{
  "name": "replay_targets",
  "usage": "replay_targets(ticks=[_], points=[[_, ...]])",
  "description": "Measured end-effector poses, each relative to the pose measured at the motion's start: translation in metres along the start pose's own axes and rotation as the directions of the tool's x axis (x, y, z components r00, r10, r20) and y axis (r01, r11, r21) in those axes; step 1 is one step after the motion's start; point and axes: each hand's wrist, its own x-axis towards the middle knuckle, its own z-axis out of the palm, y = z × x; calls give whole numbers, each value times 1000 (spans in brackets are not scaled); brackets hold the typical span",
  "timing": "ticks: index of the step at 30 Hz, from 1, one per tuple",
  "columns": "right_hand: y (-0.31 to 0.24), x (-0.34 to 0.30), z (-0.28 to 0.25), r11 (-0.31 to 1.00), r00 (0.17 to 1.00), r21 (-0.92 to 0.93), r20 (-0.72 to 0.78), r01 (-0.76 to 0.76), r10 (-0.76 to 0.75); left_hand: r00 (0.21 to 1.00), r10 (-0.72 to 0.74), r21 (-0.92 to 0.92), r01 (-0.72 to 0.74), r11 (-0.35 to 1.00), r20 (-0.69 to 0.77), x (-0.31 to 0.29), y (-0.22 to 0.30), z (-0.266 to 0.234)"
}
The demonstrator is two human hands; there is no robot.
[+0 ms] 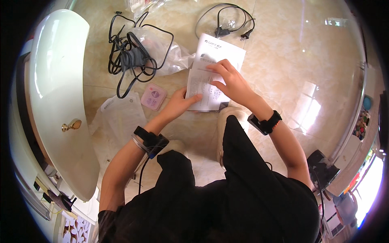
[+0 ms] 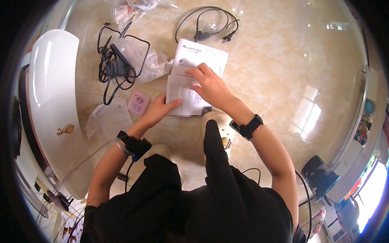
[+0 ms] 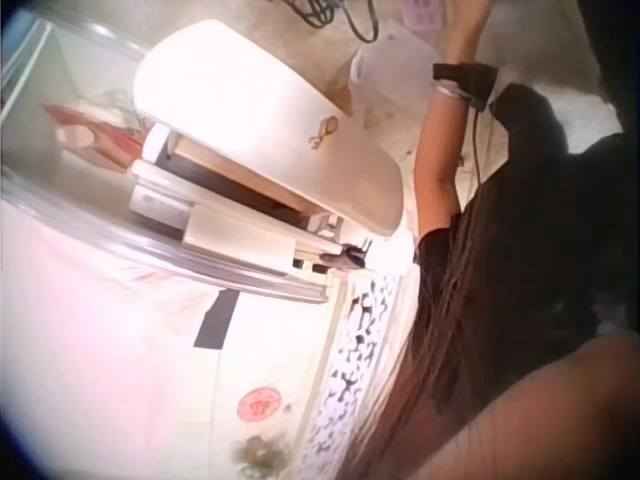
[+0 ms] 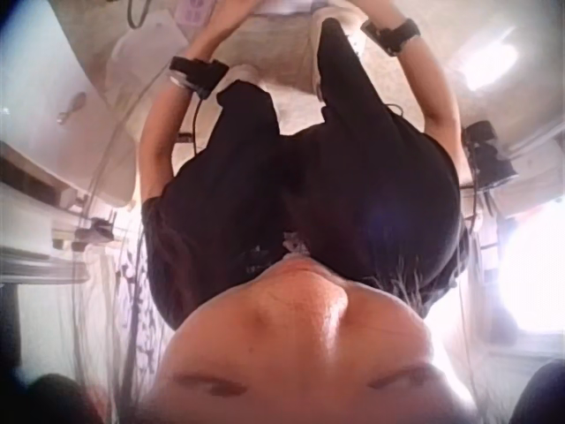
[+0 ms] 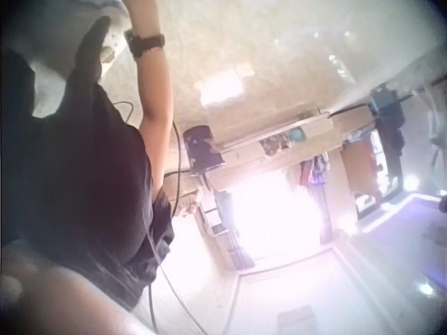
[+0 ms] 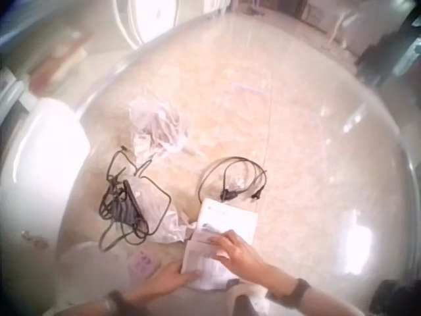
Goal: The person organizes various electronic items by removing them from plastic bags, winding up power cords, placing a manual and cables into a drawer, and sorting small components into different bags.
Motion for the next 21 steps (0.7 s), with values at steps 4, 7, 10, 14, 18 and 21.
replay_targets(ticks=[4, 7, 10, 14, 18, 21], points=[[9, -19, -12, 995, 956, -98, -291, 1, -29, 982, 190, 412, -175, 894, 5, -5, 14, 1], [11, -34, -27, 979, 817, 25, -548, -202, 182, 947, 314, 399, -265, 878, -62, -20, 33, 9], [14, -43, -32, 894, 808, 446, -510, -44, 294, 875, 468, 294, -417, 860, -128, -27, 38, 18], [-18, -44, -42, 700, 953, 663, 70, -264, 293, 945, 278, 361, -202, 910, -173, -33, 42, 12], [-6, -32, -35, 827, 998, 558, -25, 65, -62, 714, 699, 587, -588, 557, 52, -25, 27, -4], [-16, -25, -35, 895, 998, 445, 43, 26, -50, 767, 641, 405, -594, 695, 27, -25, 14, -8]])
